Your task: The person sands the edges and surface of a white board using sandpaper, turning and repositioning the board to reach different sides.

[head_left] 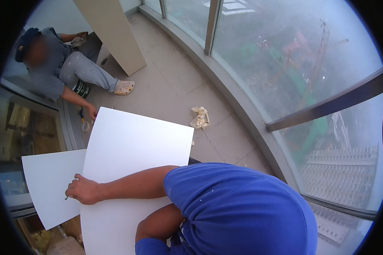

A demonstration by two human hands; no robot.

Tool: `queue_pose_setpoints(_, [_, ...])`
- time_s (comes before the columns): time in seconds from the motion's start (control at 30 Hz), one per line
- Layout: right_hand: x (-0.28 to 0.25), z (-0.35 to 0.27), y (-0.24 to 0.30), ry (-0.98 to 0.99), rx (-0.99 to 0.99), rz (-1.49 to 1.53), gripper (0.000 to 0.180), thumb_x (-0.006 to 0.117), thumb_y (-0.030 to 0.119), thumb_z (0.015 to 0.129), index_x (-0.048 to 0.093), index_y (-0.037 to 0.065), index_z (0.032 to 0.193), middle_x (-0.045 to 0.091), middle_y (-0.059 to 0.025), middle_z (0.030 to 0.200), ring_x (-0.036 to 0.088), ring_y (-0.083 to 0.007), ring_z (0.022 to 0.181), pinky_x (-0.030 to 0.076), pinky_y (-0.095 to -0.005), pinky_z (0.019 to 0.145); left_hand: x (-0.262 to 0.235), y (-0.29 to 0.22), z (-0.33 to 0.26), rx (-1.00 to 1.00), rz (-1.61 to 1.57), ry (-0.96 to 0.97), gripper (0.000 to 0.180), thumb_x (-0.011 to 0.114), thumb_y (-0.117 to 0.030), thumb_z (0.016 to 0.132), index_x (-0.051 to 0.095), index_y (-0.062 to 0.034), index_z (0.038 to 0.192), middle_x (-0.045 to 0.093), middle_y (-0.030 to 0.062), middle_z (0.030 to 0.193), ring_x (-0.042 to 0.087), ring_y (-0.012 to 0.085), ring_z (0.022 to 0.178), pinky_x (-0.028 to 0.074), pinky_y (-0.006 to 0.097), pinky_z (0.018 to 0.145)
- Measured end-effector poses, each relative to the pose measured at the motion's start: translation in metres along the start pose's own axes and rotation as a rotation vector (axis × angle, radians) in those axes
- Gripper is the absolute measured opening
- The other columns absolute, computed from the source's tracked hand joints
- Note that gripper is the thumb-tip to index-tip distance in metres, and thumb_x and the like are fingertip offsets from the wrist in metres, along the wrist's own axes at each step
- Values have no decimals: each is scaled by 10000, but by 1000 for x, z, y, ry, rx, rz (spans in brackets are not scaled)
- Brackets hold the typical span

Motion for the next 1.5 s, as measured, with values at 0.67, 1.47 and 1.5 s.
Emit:
queue_pose_setpoints(0.67, [-7, 4, -4, -51, -9, 44, 161, 567, 121, 1018, 708, 48, 1044, 676, -118, 935, 622, -317, 957, 413, -442, 944, 1, 7, -3, -8, 8, -1, 336, 696, -212, 959, 712, 14, 1206, 722, 242, 1228, 692, 359, 1155, 520, 415, 1017])
queue_pose_setpoints(1.47, [-9, 6, -14, 10, -36, 70, 202, 609, 40, 968, 689, 17, 1153, 716, -155, 1050, 652, -339, 1013, 452, -469, 994, -144, 21, -78, -370, -483, -35, 195, 696, -155, 975, 700, 20, 1060, 723, 162, 999, 708, 275, 951, 547, 384, 883])
queue_pose_setpoints(1.5, [-10, 3, -14, 20, 28, 97, 206, 608, 31, 967, 688, 11, 1156, 716, -156, 1060, 653, -336, 1015, 455, -461, 995, -153, 30, -102, -327, -311, -293, 189, 701, -142, 971, 691, 26, 1058, 719, 169, 1027, 707, 291, 967, 546, 384, 885])
Point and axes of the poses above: each hand's wrist, its own z-axis towards the middle knuckle, its own x-axis out of the palm, y = z × x, the point moved 2 cm from there along z, towards the middle knuckle
